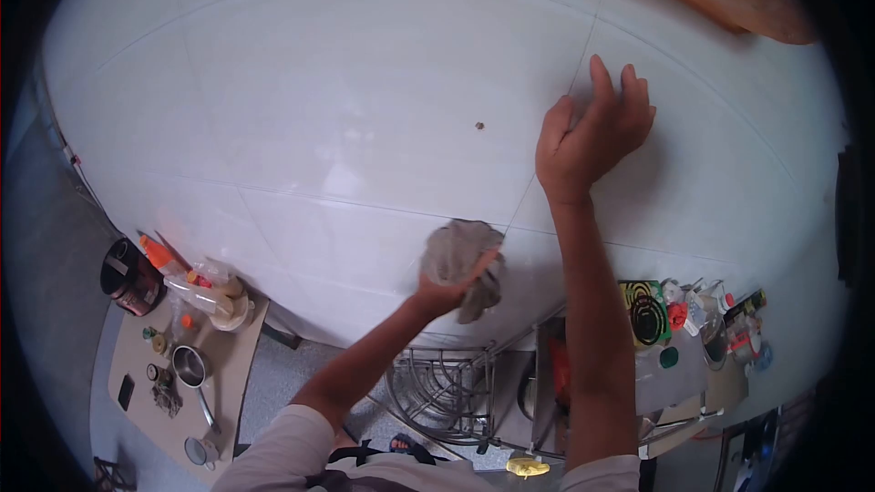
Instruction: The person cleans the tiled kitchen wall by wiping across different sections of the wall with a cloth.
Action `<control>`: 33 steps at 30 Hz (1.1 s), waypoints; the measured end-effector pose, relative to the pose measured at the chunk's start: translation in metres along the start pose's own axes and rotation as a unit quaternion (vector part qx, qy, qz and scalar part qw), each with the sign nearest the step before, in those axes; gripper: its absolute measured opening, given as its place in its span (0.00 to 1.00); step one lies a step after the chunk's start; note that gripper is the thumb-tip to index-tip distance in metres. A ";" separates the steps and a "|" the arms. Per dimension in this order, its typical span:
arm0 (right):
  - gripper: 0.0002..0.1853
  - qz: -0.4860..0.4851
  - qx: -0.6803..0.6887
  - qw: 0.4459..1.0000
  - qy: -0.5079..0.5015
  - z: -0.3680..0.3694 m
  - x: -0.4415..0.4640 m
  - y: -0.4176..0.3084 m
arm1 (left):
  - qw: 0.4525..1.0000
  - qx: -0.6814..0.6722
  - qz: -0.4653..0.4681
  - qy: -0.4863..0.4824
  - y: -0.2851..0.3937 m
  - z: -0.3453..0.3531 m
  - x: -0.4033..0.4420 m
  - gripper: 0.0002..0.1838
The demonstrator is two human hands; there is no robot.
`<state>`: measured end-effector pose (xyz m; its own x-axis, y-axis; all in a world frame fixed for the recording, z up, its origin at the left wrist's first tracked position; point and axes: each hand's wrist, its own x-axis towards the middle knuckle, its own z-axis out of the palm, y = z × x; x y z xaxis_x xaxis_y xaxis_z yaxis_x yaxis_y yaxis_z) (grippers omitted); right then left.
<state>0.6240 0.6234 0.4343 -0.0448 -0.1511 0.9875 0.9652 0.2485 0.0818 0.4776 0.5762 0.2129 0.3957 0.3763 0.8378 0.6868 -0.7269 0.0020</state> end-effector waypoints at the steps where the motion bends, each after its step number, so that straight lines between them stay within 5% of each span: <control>1: 0.29 0.000 -0.005 1.000 0.003 0.001 0.001 0.000 | 1.000 -0.002 0.005 0.001 0.011 0.004 0.012 0.30; 5: 0.30 -0.004 -0.008 1.000 0.005 -0.001 -0.001 0.001 | 0.994 -0.088 -0.038 0.056 0.022 0.007 0.024 0.29; 11: 0.29 0.000 -0.002 1.000 -0.001 -0.001 0.000 -0.002 | 0.999 0.004 -0.018 -0.042 -0.032 -0.029 -0.007 0.27; 17: 0.28 0.006 -0.004 1.000 0.011 0.002 -0.001 -0.002 | 0.941 -0.297 -0.130 -0.092 -0.016 -0.010 0.004 0.26; 19: 0.29 0.005 -0.002 1.000 0.010 0.000 0.000 -0.003 | 0.998 -0.024 0.030 -0.042 -0.001 -0.009 0.021 0.24; 24: 0.29 0.002 0.001 1.000 0.006 0.000 0.000 -0.001 | 0.992 -0.109 0.002 -0.071 -0.018 -0.014 0.008 0.27; 26: 0.29 0.001 -0.002 1.000 0.003 -0.001 0.000 -0.001 | 0.997 -0.026 -0.002 -0.072 -0.032 -0.028 -0.009 0.25; 31: 0.29 0.005 -0.010 1.000 0.006 0.001 -0.001 -0.001 | 0.987 -0.025 -0.159 0.006 -0.083 -0.069 -0.068 0.25; 33: 0.29 0.002 -0.018 1.000 0.015 0.002 0.000 -0.003 | 0.971 0.038 -0.208 0.110 -0.094 -0.074 -0.079 0.30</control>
<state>0.6203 0.6242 0.4341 -0.0338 -0.1789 0.9833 0.9740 0.2147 0.0725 0.3365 0.5724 0.1871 -0.0593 0.4909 0.8692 0.8062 -0.4899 0.3317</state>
